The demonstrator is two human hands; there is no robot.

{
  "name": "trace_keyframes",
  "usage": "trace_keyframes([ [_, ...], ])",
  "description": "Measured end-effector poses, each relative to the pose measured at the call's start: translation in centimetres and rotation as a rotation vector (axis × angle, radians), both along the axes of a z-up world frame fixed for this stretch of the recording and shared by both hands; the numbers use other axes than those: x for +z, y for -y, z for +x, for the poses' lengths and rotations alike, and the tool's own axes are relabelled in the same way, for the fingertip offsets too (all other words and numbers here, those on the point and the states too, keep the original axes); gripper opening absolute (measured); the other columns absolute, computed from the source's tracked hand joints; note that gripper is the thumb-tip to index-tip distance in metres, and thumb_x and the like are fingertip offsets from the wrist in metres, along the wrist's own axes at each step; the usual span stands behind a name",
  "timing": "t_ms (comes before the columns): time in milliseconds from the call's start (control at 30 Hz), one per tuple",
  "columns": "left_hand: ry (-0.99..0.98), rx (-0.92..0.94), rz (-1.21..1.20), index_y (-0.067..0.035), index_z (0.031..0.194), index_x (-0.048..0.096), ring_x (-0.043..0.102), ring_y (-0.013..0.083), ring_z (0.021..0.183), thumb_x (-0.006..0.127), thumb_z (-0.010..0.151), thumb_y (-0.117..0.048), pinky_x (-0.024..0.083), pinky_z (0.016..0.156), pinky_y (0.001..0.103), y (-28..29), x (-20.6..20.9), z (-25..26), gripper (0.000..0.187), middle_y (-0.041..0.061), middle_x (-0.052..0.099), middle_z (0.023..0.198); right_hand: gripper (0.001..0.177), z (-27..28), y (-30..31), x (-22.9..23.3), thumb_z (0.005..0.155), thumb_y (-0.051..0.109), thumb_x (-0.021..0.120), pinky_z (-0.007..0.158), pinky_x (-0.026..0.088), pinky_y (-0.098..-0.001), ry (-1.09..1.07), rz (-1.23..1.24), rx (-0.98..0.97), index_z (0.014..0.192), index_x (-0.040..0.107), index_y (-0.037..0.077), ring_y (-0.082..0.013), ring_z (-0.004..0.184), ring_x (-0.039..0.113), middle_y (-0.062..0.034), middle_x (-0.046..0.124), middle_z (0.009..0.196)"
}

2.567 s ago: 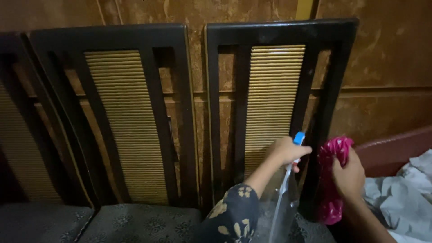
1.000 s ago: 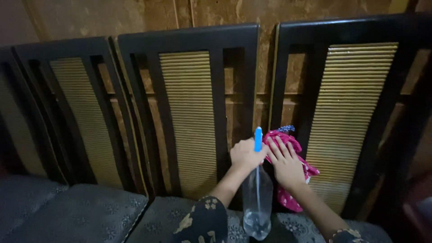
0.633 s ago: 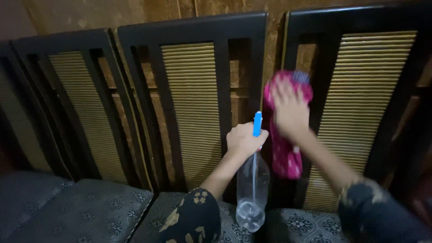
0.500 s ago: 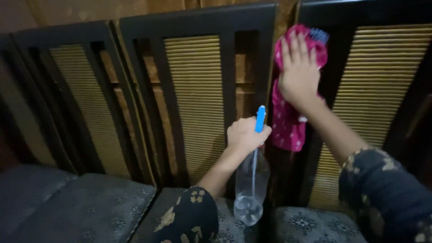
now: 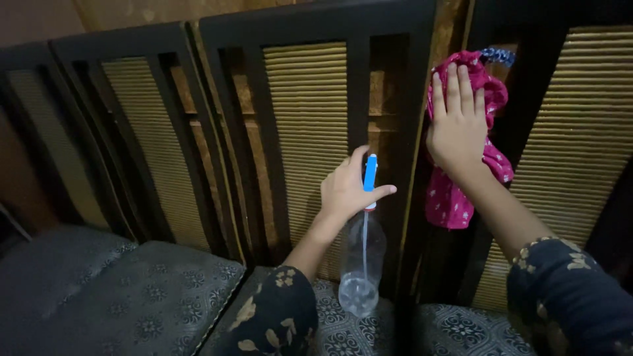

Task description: The person sprays liquid from a spray bottle onto a pink cloth and wipes the backrests of several wooden chairs with woven cane panels. The person moves along the row of chairs, wiping each one in turn.

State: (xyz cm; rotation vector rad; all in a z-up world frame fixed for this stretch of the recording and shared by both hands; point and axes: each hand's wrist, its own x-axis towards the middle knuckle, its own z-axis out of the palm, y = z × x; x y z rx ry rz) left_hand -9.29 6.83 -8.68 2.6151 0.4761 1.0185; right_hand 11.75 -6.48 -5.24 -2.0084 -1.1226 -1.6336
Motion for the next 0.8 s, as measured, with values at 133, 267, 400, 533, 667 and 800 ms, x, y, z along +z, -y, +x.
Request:
trace_keyframes([
  [133,0.081,-0.110,0.142,-0.019,0.152,0.039,0.069,0.0363,0.104,0.089,0.061,-0.055,0.058,0.081,0.049,1.2,0.9,-2.1,0.110,0.013,0.064,0.122,0.071,-0.2,0.0,0.1,0.096,0.012,0.053,0.126,0.027,-0.0593,-0.015,0.008,0.046,0.165,0.044,-0.001,-0.0384,0.162,0.026,-0.0234,0.032,0.174],
  [267,0.092,-0.200,0.369,-0.021,0.153,0.043,0.066,0.0344,0.112,0.086,0.066,-0.047,0.058,0.084,0.045,0.9,0.9,-2.8,0.100,0.011,0.057,0.132,0.071,0.0,0.5,0.0,0.097,0.013,0.054,0.126,0.027,-0.0589,-0.011,-0.019,0.033,0.165,0.044,0.000,-0.0373,0.163,0.026,-0.0228,0.032,0.174],
  [400,0.013,-0.249,0.747,-0.016,0.121,0.066,0.064,0.0300,0.118,0.083,0.072,-0.046,0.052,0.102,0.046,-1.6,-0.1,-0.7,0.060,0.006,0.066,0.112,0.074,0.4,0.4,-0.3,0.093,0.014,0.056,0.126,0.026,-0.0586,-0.013,-0.032,0.029,0.165,0.044,0.001,-0.0365,0.163,0.025,-0.0220,0.032,0.174],
  [533,-0.145,-0.249,0.859,-0.014,0.095,0.074,0.063,0.0285,0.107,0.082,0.072,-0.049,0.046,0.108,0.049,0.2,1.0,0.0,0.042,0.005,0.069,0.097,0.075,0.3,0.5,-0.3,0.094,0.015,0.057,0.128,0.026,-0.0578,0.000,-0.043,0.014,0.167,0.044,0.001,-0.0365,0.164,0.025,-0.0216,0.032,0.175],
  [667,-0.168,-0.201,0.895,-0.013,0.090,0.075,0.062,0.0272,0.104,0.078,0.078,-0.046,0.046,0.097,0.045,1.4,0.5,1.5,0.035,0.006,0.071,0.093,0.075,-0.1,0.8,-0.3,0.092,0.015,0.057,0.128,0.026,-0.0592,-0.005,-0.019,0.060,0.165,0.045,0.000,-0.0372,0.163,0.026,-0.0218,0.034,0.174],
  [800,-0.223,-0.104,0.847,-0.015,0.086,0.077,0.062,0.0263,0.105,0.074,0.079,-0.047,0.044,0.095,0.045,3.3,1.7,2.6,0.034,0.005,0.072,0.092,0.070,0.1,0.7,-0.4,0.096,0.015,0.058,0.128,0.028,-0.0580,0.032,-0.002,0.010,0.164,0.048,0.002,-0.0361,0.163,0.029,-0.0216,0.037,0.174],
])
